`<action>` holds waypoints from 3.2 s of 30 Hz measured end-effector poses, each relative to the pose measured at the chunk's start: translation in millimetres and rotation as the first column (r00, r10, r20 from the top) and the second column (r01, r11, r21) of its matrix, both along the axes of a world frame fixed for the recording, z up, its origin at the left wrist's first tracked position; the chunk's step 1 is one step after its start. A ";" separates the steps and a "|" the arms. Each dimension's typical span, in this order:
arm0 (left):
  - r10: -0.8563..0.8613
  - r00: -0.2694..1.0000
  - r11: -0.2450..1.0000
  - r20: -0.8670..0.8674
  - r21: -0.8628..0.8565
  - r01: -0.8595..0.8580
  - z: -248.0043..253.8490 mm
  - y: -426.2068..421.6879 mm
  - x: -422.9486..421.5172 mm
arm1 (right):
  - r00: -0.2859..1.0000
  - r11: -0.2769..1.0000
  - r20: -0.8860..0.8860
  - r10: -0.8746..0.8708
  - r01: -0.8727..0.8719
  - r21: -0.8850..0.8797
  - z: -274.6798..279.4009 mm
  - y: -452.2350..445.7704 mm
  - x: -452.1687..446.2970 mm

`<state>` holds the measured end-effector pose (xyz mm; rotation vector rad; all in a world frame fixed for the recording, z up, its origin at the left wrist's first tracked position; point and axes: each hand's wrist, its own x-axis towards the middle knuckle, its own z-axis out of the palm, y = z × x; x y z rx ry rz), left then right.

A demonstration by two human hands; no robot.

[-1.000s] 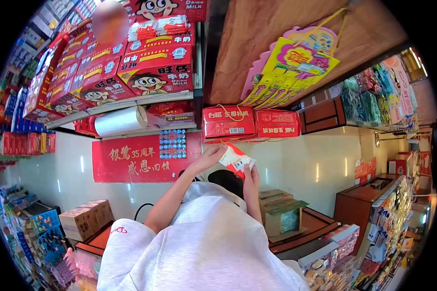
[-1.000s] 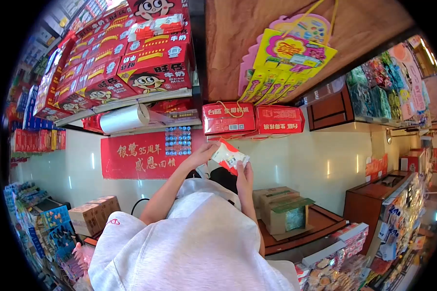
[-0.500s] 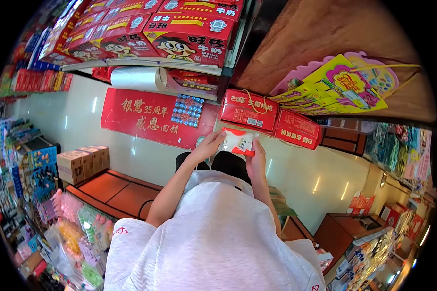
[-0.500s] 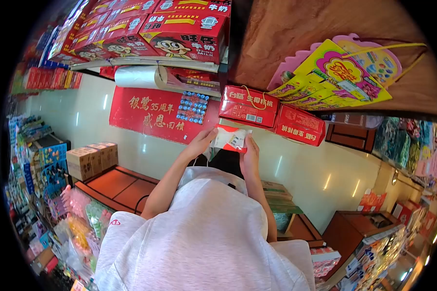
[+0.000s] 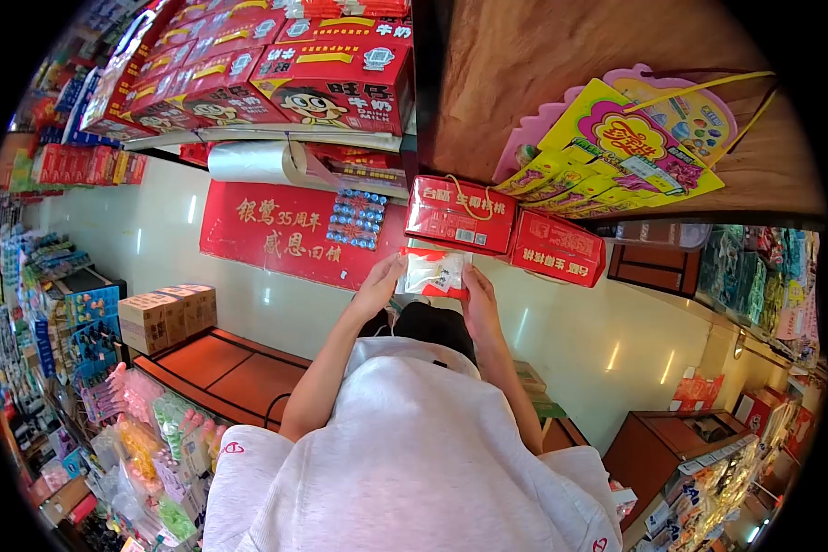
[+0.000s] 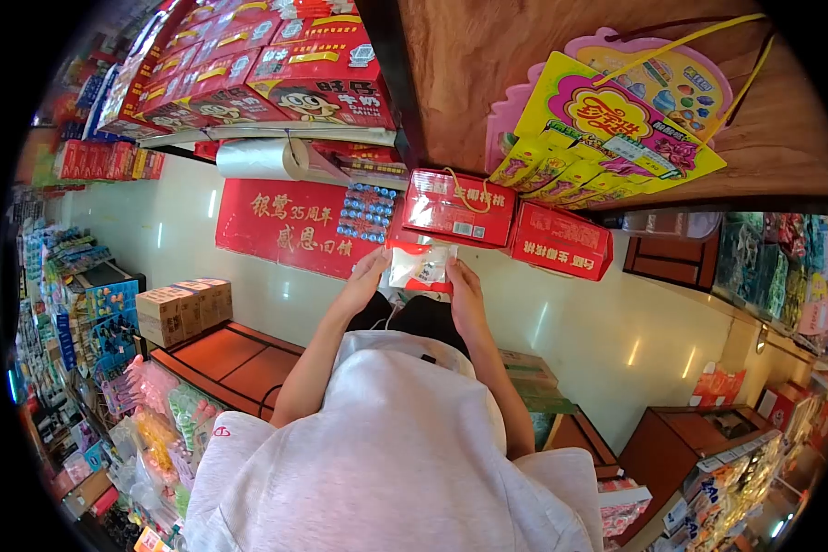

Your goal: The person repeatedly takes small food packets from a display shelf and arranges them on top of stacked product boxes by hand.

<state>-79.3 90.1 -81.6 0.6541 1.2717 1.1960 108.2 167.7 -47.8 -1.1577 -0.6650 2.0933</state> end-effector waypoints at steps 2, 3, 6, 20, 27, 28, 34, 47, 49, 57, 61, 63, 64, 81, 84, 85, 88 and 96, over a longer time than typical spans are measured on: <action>-0.003 0.999 1.000 0.036 0.006 0.002 0.0 -3.2 -3.9 | 0.997 0.994 0.045 0.058 -0.061 0.090 8.5 -1.4 -1.1; 0.027 0.995 0.999 0.095 -0.036 -0.024 4.3 -3.1 -4.2 | 0.993 0.984 0.067 0.093 -0.102 0.146 1.7 -1.6 -0.5; 0.015 1.000 1.000 0.005 0.026 -0.015 14.3 -1.0 -10.5 | 0.979 0.943 0.143 0.146 -0.182 0.279 -11.2 -2.2 -3.6; -0.215 0.963 0.976 -0.162 0.004 0.218 8.3 23.8 -106.2 | 0.952 0.923 0.299 -0.060 -0.061 0.380 -21.2 -29.0 -76.2; -0.158 0.968 0.980 -0.196 0.087 0.177 10.6 20.8 -196.3 | 0.907 0.874 0.400 -0.133 -0.083 0.479 -7.8 -32.8 -176.8; -0.111 0.978 0.986 -0.176 0.106 0.131 12.1 17.6 -206.1 | 0.887 0.850 0.441 -0.138 -0.123 0.512 -2.8 -31.2 -190.7; 0.148 0.979 0.934 -0.139 0.345 -0.092 39.7 42.2 -266.5 | 0.897 0.740 0.378 -0.227 -0.094 0.666 27.3 4.1 -277.6; 0.281 0.874 0.845 -0.397 0.534 -0.030 101.0 189.0 -345.8 | 0.958 0.702 0.015 -0.286 0.200 0.683 77.3 169.2 -388.5; 0.357 0.755 0.849 -0.551 0.528 -0.016 117.2 208.8 -350.7 | 0.950 0.665 -0.019 -0.313 0.233 0.709 71.9 195.2 -402.9; 0.500 0.560 0.797 -0.661 0.604 0.001 123.5 270.0 -360.4 | 0.938 0.591 0.036 -0.344 0.187 0.784 66.9 253.7 -433.9; 0.500 0.449 0.784 -0.740 0.607 0.127 117.7 273.0 -357.3 | 0.970 0.606 0.077 -0.232 0.082 0.791 62.2 260.6 -433.5; 0.482 0.402 0.791 -0.778 0.584 0.181 117.2 278.8 -358.6 | 0.965 0.623 0.082 -0.248 0.094 0.777 67.5 262.0 -434.8; 0.480 0.407 0.797 -0.777 0.580 0.168 115.4 278.1 -359.0 | 0.962 0.638 0.091 -0.258 0.099 0.764 67.9 257.9 -433.7; 0.563 0.369 0.768 -0.740 0.633 0.099 124.7 275.9 -352.9 | 0.843 0.393 0.286 -0.457 -0.097 0.914 75.2 248.6 -436.1; 0.529 0.448 0.790 -0.720 0.612 0.050 122.5 276.5 -354.9 | 0.830 0.375 0.321 -0.456 -0.148 0.915 70.4 252.3 -439.1; 0.516 0.469 0.799 -0.717 0.600 0.040 120.9 276.6 -355.6 | 0.832 0.369 0.321 -0.452 -0.153 0.917 68.3 253.0 -439.0; 0.557 0.447 0.752 -0.700 0.654 0.087 120.7 276.8 -355.8 | 0.838 0.368 0.316 -0.445 -0.151 0.918 69.1 251.6 -439.2; 0.569 0.427 0.741 -0.702 0.664 0.103 122.5 278.2 -357.1 | 0.849 0.390 0.320 -0.419 -0.150 0.908 71.4 249.6 -439.0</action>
